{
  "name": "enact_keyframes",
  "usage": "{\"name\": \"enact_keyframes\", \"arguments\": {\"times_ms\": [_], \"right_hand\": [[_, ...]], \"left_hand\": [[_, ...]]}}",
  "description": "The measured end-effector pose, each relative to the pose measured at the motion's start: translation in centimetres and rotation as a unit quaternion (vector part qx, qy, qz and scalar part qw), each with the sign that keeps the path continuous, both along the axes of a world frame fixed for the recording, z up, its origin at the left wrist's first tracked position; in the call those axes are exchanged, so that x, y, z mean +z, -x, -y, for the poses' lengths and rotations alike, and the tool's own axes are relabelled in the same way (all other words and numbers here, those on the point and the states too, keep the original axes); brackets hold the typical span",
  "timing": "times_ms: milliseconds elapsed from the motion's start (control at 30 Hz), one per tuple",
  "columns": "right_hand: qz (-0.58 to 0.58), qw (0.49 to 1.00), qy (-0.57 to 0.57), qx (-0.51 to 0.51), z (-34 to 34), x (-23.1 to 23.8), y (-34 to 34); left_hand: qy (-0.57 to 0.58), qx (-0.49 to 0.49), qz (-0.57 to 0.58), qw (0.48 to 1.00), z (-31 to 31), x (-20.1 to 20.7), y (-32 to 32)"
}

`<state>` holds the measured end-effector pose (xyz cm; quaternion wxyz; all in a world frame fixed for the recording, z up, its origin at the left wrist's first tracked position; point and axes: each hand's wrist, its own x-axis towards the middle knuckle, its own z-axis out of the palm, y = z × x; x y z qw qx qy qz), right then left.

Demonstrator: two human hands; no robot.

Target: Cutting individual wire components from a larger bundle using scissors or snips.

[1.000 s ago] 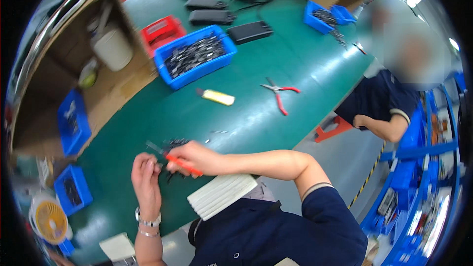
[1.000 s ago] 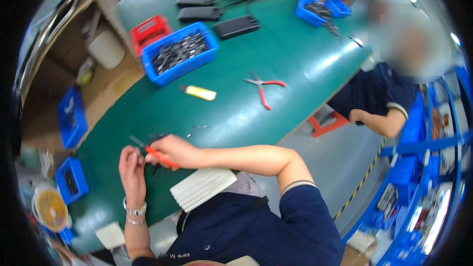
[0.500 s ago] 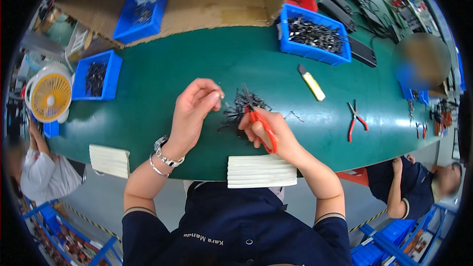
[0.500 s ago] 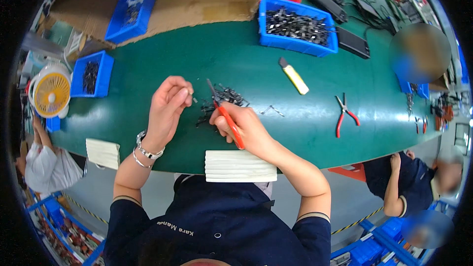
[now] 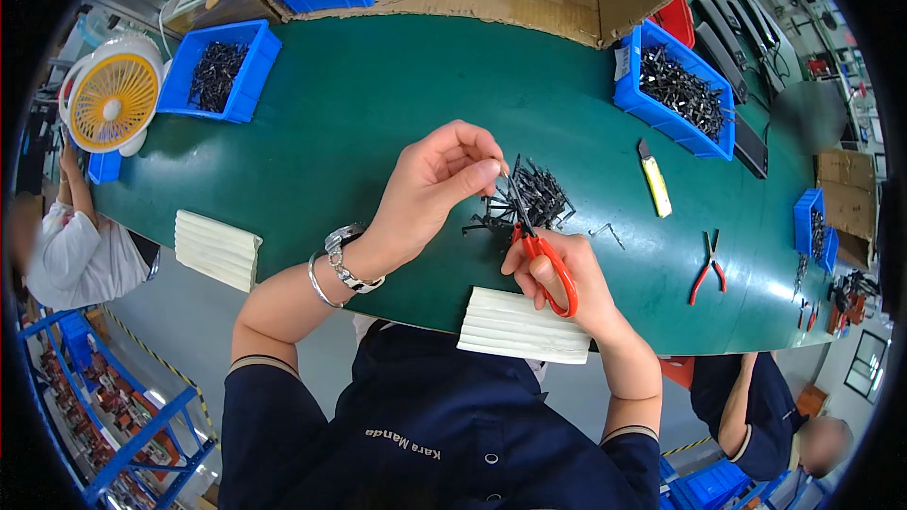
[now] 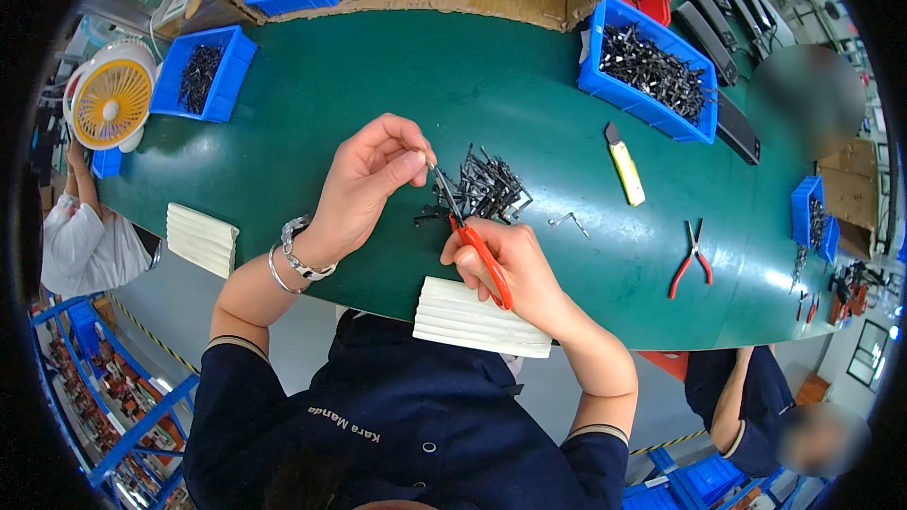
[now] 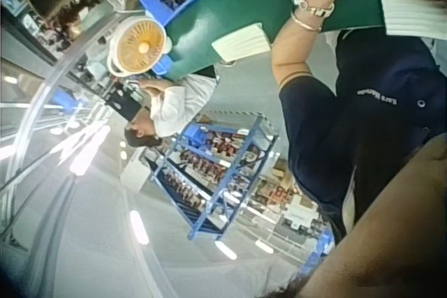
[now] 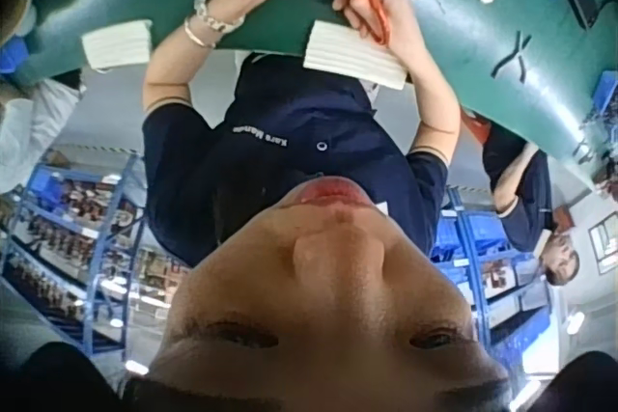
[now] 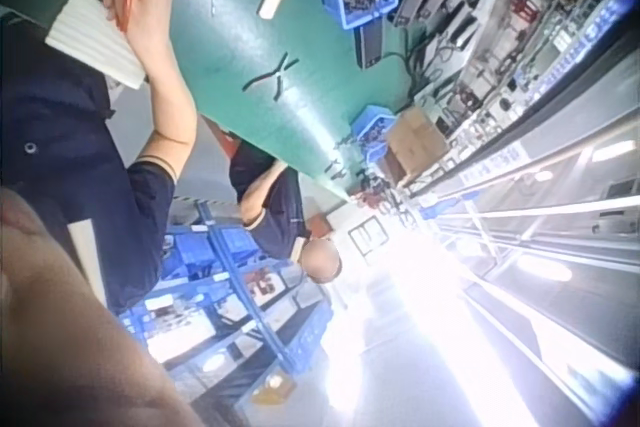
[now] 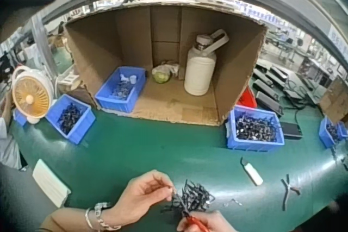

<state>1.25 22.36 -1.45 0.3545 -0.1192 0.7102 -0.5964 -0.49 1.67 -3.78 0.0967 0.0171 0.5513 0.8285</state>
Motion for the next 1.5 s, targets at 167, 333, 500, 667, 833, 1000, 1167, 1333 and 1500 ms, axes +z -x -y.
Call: {"name": "enact_keyframes", "arguments": {"times_ms": [167,333,500,667,833,1000,1167,1333,1500], "right_hand": [[-0.003,1.000,0.012,0.000,-0.04,-0.29,-0.17],[-0.003,1.000,0.004,-0.002,0.18,-0.44,-0.31],[-0.010,1.000,-0.026,0.000,0.19,-0.30,-0.24],[-0.014,1.000,-0.028,-0.004,0.15,-0.37,-0.09],[-0.061,0.997,-0.048,-0.008,0.42,-0.69,-0.16],[-0.036,0.998,-0.056,-0.018,0.37,-0.35,-0.01],[-0.040,0.997,-0.058,-0.022,0.39,-0.18,-0.05],[-0.043,0.997,-0.053,-0.024,0.27,-0.18,0.05],[-0.047,0.997,-0.061,-0.027,0.12,-0.35,0.25]], "left_hand": [[-0.014,-0.013,-0.004,1.000,0.21,-0.07,-0.07],[-0.017,-0.024,0.000,1.000,0.20,-0.21,-0.18],[-0.010,-0.018,-0.002,1.000,-0.06,-0.25,-0.27],[-0.004,-0.015,0.000,1.000,-0.05,-0.28,-0.18],[0.021,-0.027,-0.025,0.999,-0.04,-0.49,-0.25],[0.025,-0.025,-0.030,0.999,-0.04,-0.54,-0.16],[0.041,-0.027,-0.030,0.998,0.05,-0.46,-0.08],[0.039,-0.030,-0.026,0.998,0.09,-0.46,0.10],[0.042,-0.031,-0.025,0.998,0.24,-0.62,0.37]]}}
